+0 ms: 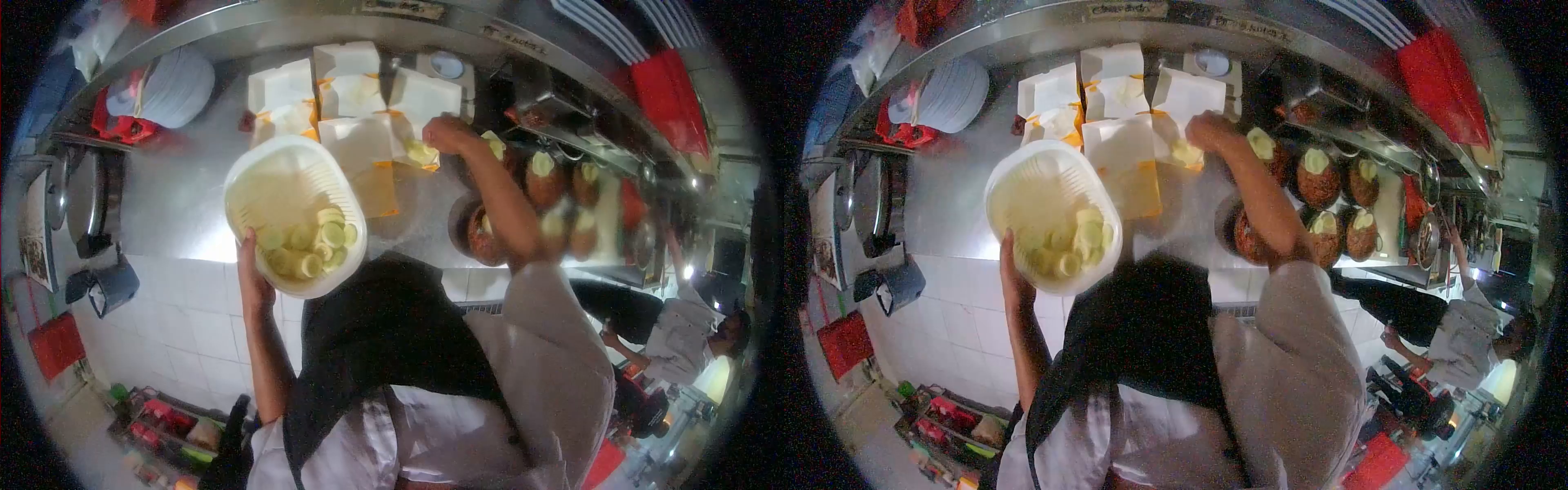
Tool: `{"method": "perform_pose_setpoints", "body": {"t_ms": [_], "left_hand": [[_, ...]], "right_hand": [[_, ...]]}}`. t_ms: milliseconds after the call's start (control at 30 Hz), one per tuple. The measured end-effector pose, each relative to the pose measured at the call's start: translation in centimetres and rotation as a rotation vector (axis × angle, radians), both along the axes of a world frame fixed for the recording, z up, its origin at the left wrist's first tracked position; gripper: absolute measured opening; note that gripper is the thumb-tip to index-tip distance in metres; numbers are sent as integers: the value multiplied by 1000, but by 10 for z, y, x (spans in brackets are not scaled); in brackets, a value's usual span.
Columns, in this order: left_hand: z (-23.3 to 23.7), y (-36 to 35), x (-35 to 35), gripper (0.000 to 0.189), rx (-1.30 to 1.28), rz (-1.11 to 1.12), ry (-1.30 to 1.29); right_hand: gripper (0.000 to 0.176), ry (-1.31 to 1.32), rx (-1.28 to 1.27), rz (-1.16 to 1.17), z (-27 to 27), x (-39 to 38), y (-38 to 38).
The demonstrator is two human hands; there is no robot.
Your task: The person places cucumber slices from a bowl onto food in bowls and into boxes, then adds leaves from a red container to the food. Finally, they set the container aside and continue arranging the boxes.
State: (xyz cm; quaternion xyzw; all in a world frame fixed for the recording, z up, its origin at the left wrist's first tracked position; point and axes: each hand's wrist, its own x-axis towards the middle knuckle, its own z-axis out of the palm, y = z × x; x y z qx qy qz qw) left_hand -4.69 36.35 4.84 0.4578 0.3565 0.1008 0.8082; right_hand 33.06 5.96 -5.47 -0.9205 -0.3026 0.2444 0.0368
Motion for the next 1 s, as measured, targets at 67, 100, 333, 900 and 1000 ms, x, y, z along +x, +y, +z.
{"method": "perform_pose_setpoints", "body": {"t_ms": [67,100,333,900,1000], "left_hand": [[1,-3,0,78,11,-11,-8],[2,-4,0,79,21,-23,-21],[14,-12,0,79,99,-14,5],[21,-22,-7,79,110,-2,-9],[19,-23,-9,78,129,10,-51]], "right_hand": [[18,-92,-43,153,-7,-4,-2],[17,-207,-45,320,-10,-7,-3],[44,-289,-41,281,19,-44,6],[74,-621,137,259,-17,-44,-4],[68,-828,238,292,-45,-30,-7]]}}
